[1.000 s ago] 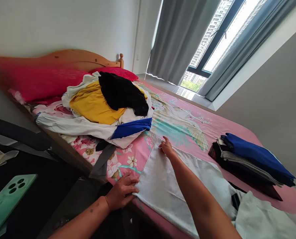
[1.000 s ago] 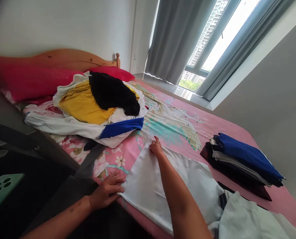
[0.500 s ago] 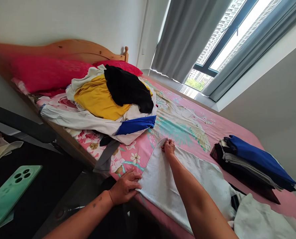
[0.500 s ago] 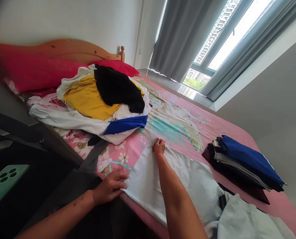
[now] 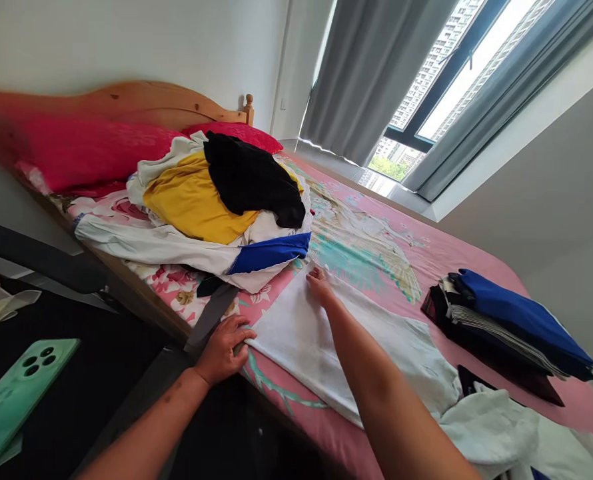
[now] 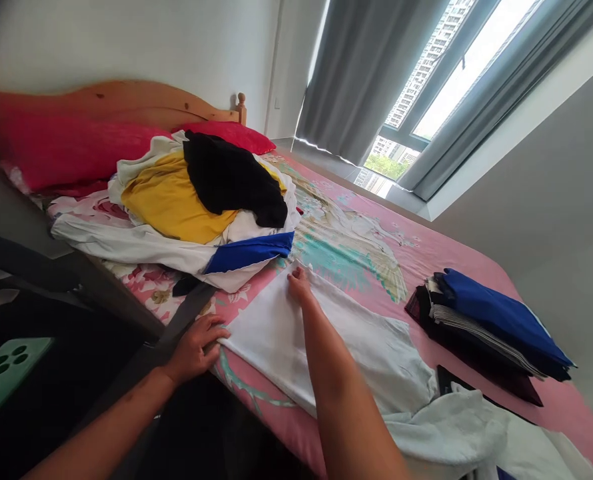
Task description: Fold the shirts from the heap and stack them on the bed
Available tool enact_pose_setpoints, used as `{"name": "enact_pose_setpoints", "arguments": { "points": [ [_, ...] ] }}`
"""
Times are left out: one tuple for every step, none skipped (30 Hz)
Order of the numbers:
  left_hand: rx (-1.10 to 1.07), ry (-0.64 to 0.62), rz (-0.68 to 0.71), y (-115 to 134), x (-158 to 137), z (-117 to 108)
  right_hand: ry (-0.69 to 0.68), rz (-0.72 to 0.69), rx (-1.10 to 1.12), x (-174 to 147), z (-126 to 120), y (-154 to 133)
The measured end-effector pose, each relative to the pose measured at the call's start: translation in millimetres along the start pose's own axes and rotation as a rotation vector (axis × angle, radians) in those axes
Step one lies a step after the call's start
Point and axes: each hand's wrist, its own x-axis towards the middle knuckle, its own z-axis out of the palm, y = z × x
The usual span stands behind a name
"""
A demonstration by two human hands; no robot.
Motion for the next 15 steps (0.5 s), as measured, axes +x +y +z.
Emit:
{"name": "enact_pose_setpoints", "arguments": {
  "points": [
    [0.010,0.006,0.006,-0.9,-0.6,1.9,-0.012,0.007,0.001,-6.0,6.9,2.8],
    [0.020,0.013,0.010,-1.3,-0.8,3.6,-0.019,0.011,-0.001,-11.1,11.9,3.2],
    [0.031,0.018,0.014,-1.6,-0.5,5.1,-0.024,0.010,-0.004,-15.8,14.8,1.2],
    [0.042,0.023,0.019,-2.1,0.0,6.3,-0.027,0.004,-0.005,-20.5,15.5,-2.9],
    [0.052,0.029,0.026,-3.0,0.9,7.3,-0.029,-0.008,-0.008,-26.3,13.9,-8.0],
    [0.060,0.039,0.033,-4.4,2.1,8.3,-0.029,-0.022,-0.010,-33.8,9.7,-13.3],
    [0.067,0.054,0.040,-6.3,3.6,9.4,-0.026,-0.039,-0.012,-43.8,2.9,-17.7],
    [0.071,0.066,0.048,-8.8,5.3,10.6,-0.025,-0.068,-0.022,-56.7,-6.8,-20.2],
    [0.075,0.073,0.057,-11.6,7.1,12.1,-0.023,-0.109,-0.043,-72.5,-19.8,-20.3],
    [0.080,0.075,0.065,-14.6,9.0,13.7,-0.018,-0.167,-0.081,-91.0,-36.4,-17.8],
    [0.085,0.071,0.075,-17.5,10.8,15.3,-0.005,-0.246,-0.150,-111.8,-57.1,-12.7],
    [0.090,0.061,0.086,-20.0,12.4,16.9,0.024,-0.314,-0.233,-134.1,-81.7,-5.1],
    [0.096,0.055,0.095,-22.0,13.8,18.3,0.067,-0.342,-0.316,-157.1,-109.9,4.6],
    [0.102,0.050,0.099,-23.3,15.0,19.4,0.115,-0.318,-0.395,-180.1,-140.8,16.2],
    [0.109,0.051,0.097,-23.7,16.1,20.3,0.159,-0.256,-0.478,-202.4,-172.9,29.1]
  ]
}}
